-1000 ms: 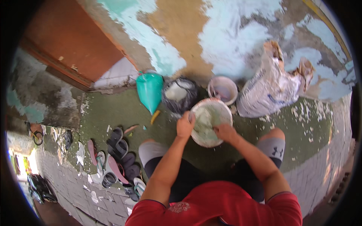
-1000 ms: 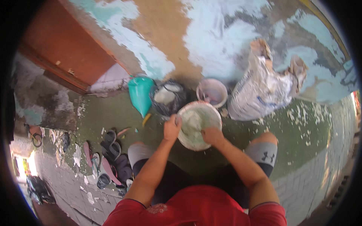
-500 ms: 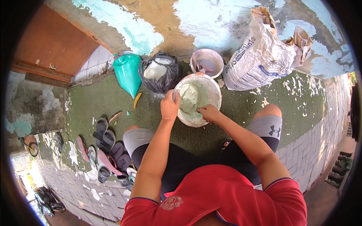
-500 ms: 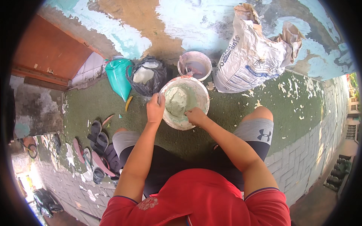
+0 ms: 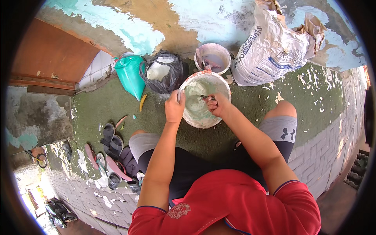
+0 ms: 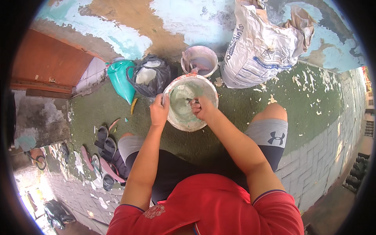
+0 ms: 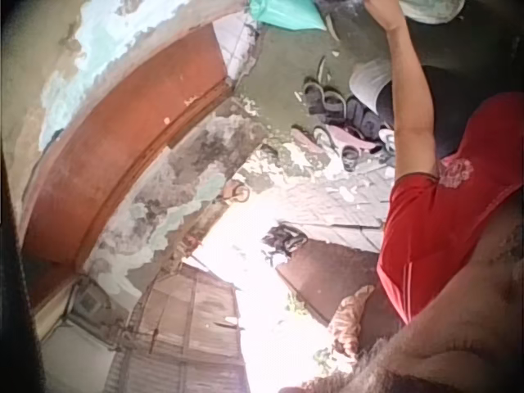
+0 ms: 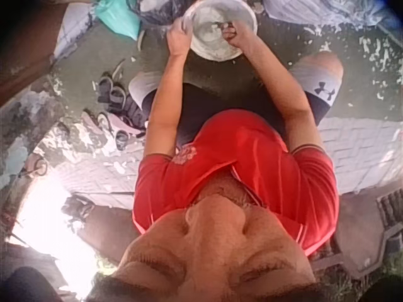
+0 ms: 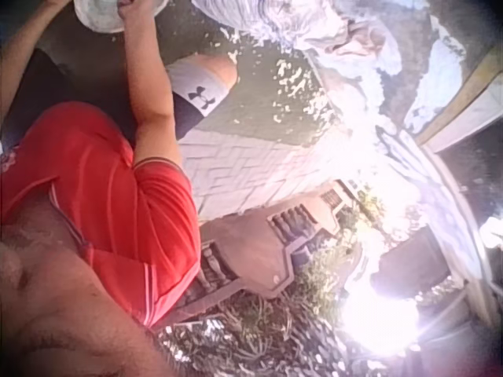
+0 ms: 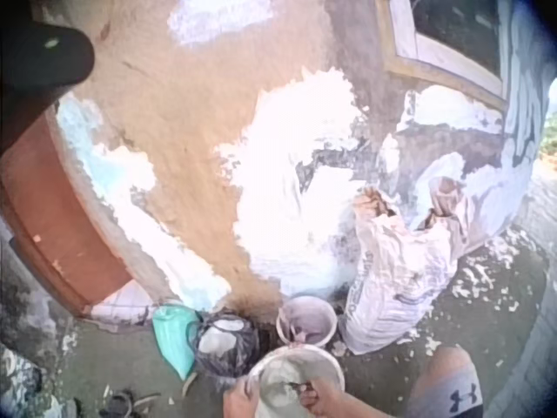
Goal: The person mixes plaster in a bucket with a putty knife and applies the mixture to a damaged section of a wall.
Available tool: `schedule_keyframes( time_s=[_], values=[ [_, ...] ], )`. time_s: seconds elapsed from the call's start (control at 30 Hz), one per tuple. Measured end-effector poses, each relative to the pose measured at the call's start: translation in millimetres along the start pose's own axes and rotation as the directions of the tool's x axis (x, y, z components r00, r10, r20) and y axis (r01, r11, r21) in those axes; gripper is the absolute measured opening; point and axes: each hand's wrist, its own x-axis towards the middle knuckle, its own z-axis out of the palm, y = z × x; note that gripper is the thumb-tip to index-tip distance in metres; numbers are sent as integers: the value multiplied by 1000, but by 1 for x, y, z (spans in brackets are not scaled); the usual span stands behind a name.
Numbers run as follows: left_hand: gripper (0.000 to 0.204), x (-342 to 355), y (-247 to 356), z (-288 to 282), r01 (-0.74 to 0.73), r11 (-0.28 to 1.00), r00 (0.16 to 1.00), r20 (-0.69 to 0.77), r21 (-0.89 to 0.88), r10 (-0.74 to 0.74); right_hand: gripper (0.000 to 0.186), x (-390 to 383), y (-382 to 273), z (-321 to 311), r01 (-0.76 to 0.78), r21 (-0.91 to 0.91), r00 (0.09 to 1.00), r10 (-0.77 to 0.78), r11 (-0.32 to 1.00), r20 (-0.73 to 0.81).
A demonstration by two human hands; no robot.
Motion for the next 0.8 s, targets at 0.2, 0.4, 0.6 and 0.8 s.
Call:
schedule_keyframes(
  time_s=[0.2, 0.4, 0.6, 0.8],
  values=[
    [23, -2, -11, 2, -20, 1000, 999, -42, -7, 20, 15, -40, -11, 22, 126, -884, 960, -280, 450, -6],
    [22, 2, -9, 4, 30, 998, 999, -16, -60, -31, 31, -12, 28, -16, 2, -583, 623, -455, -812, 636],
    [23, 2, -20, 3, -13, 999, 998, -64, -31, 11, 37, -29, 46, -3, -82, -519, 721, -410, -851, 558],
    [22, 2, -15, 4, 57, 996, 998, 3, -62, -57, 38, -29, 2, 2, -96, -645, 648, -540, -758, 538]
  ],
)
